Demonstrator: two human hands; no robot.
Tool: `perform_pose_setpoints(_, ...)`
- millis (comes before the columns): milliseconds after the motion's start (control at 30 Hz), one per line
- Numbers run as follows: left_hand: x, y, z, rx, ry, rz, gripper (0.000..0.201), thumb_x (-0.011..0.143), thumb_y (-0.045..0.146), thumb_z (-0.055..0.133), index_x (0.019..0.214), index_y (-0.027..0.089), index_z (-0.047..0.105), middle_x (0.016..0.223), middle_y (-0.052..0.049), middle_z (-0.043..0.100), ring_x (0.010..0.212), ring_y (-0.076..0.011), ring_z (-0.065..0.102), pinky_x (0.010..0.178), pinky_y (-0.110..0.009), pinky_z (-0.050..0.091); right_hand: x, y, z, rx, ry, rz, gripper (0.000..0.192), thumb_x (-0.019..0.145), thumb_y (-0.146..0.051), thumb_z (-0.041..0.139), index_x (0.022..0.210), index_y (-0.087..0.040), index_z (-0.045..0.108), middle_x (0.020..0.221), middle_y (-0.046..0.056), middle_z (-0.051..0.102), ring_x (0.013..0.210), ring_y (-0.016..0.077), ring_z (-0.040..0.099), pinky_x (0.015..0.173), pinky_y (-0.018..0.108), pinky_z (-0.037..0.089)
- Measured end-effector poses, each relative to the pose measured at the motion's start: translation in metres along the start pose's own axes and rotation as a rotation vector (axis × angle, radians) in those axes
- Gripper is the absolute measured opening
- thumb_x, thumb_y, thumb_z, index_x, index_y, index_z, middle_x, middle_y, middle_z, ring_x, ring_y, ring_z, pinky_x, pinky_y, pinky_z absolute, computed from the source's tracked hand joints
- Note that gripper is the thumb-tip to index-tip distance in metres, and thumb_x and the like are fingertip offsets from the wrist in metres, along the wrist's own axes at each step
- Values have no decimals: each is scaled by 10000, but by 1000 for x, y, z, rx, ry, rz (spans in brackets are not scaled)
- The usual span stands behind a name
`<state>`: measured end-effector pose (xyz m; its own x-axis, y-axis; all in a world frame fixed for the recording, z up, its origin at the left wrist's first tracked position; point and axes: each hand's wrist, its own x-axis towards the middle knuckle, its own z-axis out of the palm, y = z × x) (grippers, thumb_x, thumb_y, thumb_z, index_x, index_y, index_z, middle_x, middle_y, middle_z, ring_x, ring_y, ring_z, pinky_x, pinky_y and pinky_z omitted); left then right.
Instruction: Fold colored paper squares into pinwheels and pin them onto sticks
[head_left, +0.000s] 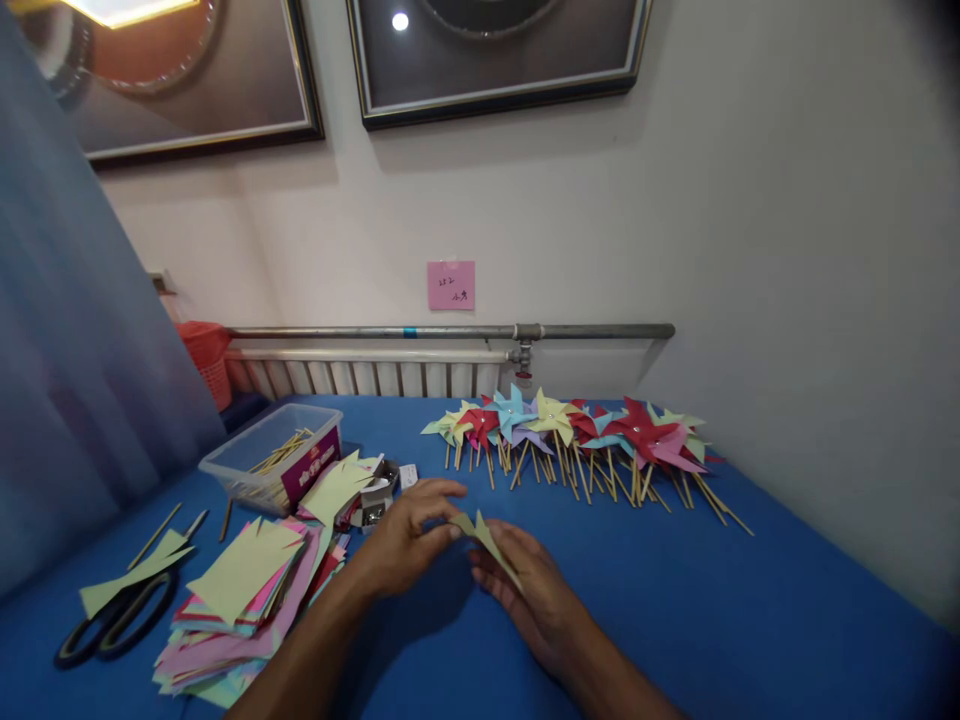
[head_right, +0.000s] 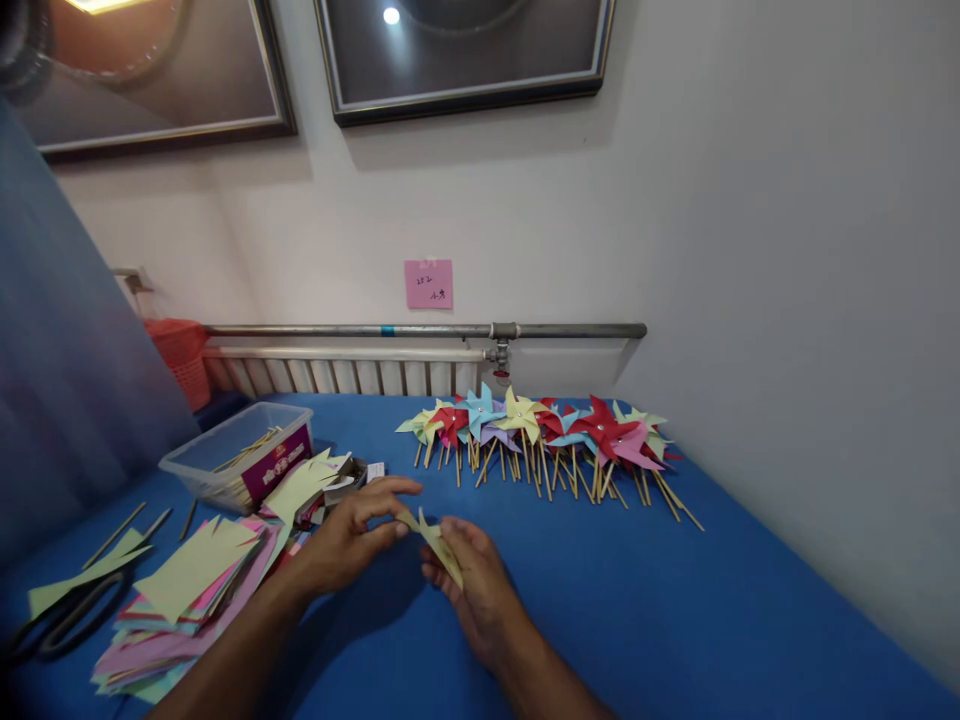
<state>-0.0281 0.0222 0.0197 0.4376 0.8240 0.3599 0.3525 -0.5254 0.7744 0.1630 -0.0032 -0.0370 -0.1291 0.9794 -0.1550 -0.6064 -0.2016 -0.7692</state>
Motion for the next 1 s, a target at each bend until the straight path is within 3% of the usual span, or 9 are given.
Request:
perform_pose_setpoints(67,1,-4,1,-205,38,-145,205,868,352,690,781,170,729,992,-89,769,943,-231,694,869,-338,513,-1,-1,4,15,-22,-11,376,727,-437,905,992,-205,775,954,71,812,890,242,744,798,347,578)
perform_pose_setpoints(133,3,-9,4,-396,81,-325,307,809,450,739,741,155,688,727,-40,708,649,-162,616,650,-275,455,-4,-3,9,-3,-80,-28,452,769,-526,857,1077,-205,779,1038,98,818,1023,291,738,897,403,564)
perform_pose_setpoints(233,5,-13,12,-547,160,-506,390,682,493,831,679,156,635,565,12,608,487,-100,473,533,-238,332,-8,-6,13,-26,-138,-33,621,816,-725,732,1156,-207,777,1104,133,814,1155,343,706,970,474,539)
perform_pose_setpoints(367,7,-10,23,-612,164,-579,430,594,494,875,634,162,605,530,13,592,462,-90,450,509,-236,289,-10,-7,13,-7,-180,-33,754,802,-824,659,1207,-197,761,1084,151,816,1112,363,729,934,500,556)
perform_pose_setpoints(600,6,-10,37,-666,198,-604,412,567,471,885,647,150,639,563,-15,650,474,-109,514,525,-246,354,-3,2,3,-63,-41,-80,568,701,-484,933,1133,-161,755,958,108,832,904,321,778,854,445,590)
perform_pose_setpoints(900,4,2,36,-866,84,-613,498,488,420,953,801,89,753,696,-104,752,605,-186,662,655,-301,499,1,7,-1,-87,-40,-87,556,696,-480,934,1110,-159,751,942,99,833,837,296,782,814,424,596)
perform_pose_setpoints(1000,4,4,40,-873,109,-618,522,476,416,956,829,83,762,696,-106,753,574,-185,652,622,-302,497,2,10,-2,-148,-48,-91,550,700,-501,924,1101,-162,762,930,95,830,795,292,778,779,416,596)
